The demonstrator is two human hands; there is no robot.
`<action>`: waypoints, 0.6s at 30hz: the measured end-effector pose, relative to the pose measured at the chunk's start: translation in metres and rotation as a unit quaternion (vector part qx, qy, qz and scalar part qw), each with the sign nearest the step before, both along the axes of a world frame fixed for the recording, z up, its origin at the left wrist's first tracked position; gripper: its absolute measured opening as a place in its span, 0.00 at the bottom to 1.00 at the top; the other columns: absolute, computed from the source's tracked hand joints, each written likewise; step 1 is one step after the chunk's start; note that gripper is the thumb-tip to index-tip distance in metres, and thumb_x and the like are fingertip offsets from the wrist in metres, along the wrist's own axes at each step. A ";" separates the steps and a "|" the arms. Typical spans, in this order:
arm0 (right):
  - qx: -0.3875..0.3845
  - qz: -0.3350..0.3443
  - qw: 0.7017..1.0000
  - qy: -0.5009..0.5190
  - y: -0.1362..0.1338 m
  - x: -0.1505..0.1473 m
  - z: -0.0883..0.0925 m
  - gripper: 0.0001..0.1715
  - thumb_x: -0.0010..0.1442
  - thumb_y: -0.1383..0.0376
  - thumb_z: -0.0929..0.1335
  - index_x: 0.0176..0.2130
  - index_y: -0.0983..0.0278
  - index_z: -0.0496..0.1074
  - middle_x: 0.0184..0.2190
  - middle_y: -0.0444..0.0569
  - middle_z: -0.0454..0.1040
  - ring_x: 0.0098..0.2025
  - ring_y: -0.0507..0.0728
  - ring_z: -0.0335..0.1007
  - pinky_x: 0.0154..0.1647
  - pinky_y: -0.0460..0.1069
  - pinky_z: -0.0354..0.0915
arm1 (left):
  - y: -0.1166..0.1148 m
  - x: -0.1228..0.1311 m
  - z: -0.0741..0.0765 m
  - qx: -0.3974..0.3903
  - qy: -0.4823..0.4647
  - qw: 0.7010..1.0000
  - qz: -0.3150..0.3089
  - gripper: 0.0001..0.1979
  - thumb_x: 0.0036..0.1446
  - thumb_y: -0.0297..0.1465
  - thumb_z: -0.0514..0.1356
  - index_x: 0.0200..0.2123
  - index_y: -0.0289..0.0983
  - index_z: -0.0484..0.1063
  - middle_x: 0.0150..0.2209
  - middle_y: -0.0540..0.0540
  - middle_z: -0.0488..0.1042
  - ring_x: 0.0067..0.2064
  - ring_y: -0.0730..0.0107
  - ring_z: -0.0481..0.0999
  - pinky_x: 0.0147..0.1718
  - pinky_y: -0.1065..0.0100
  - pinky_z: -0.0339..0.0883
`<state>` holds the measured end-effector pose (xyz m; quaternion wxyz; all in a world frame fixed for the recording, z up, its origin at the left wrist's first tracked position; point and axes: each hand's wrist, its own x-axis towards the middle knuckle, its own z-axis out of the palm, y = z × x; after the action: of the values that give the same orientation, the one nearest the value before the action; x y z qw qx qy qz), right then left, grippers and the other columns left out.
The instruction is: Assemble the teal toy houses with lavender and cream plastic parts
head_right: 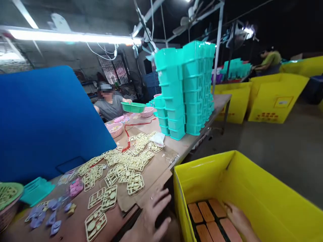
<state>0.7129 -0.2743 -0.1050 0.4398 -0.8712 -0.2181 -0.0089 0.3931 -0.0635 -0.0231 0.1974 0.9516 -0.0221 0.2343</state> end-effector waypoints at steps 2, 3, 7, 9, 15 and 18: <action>0.004 -0.004 1.000 0.008 -0.023 0.000 0.017 0.15 0.62 0.43 0.72 0.41 0.46 0.82 0.47 0.53 0.83 0.53 0.67 0.82 0.36 0.55 0.78 | -0.004 -0.030 -0.005 0.046 -0.079 0.995 -0.049 0.35 0.64 0.33 0.63 0.72 0.37 0.61 0.66 0.31 0.74 0.75 0.43 0.64 0.68 0.44 0.69; 0.018 -0.006 1.000 0.018 -0.029 0.002 0.026 0.18 0.58 0.42 0.70 0.36 0.48 0.83 0.41 0.55 0.85 0.49 0.69 0.84 0.36 0.58 0.79 | -0.003 -0.046 -0.005 0.065 -0.127 0.988 -0.055 0.32 0.66 0.34 0.61 0.72 0.36 0.63 0.62 0.32 0.78 0.73 0.45 0.67 0.67 0.48 0.71; 0.119 -0.002 0.992 0.031 -0.011 -0.001 0.081 0.25 0.47 0.42 0.66 0.34 0.53 0.82 0.36 0.57 0.87 0.48 0.75 0.85 0.54 0.66 0.79 | 0.005 -0.127 0.016 0.076 -0.209 0.973 0.063 0.27 0.71 0.27 0.55 0.71 0.36 0.65 0.57 0.37 0.82 0.64 0.61 0.80 0.61 0.67 0.75; 0.153 0.034 0.988 0.008 0.019 -0.019 0.115 0.28 0.50 0.42 0.67 0.39 0.56 0.83 0.40 0.58 0.87 0.48 0.72 0.85 0.58 0.66 0.78 | 0.009 -0.169 0.028 0.082 -0.186 0.970 0.131 0.28 0.69 0.23 0.58 0.70 0.39 0.66 0.58 0.40 0.82 0.61 0.65 0.82 0.60 0.71 0.76; 0.174 0.306 0.932 -0.083 0.129 -0.118 0.191 0.24 0.64 0.47 0.68 0.45 0.60 0.84 0.39 0.55 0.87 0.41 0.63 0.86 0.48 0.56 0.82 | 0.018 -0.246 0.021 0.158 -0.199 0.931 0.262 0.29 0.67 0.22 0.58 0.70 0.41 0.67 0.57 0.43 0.83 0.60 0.64 0.82 0.59 0.71 0.76; 0.146 0.412 0.885 -0.161 0.178 -0.161 0.203 0.19 0.70 0.55 0.66 0.46 0.59 0.84 0.38 0.52 0.87 0.39 0.59 0.85 0.46 0.53 0.80 | 0.019 -0.258 0.012 0.116 -0.186 0.924 0.312 0.33 0.68 0.24 0.60 0.73 0.47 0.63 0.57 0.44 0.82 0.61 0.59 0.82 0.61 0.63 0.78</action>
<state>0.5519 -0.0961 0.0978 0.4848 -0.6153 -0.6216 0.0017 0.1350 -0.0443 -0.0112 -0.0056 0.8659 0.2125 0.4528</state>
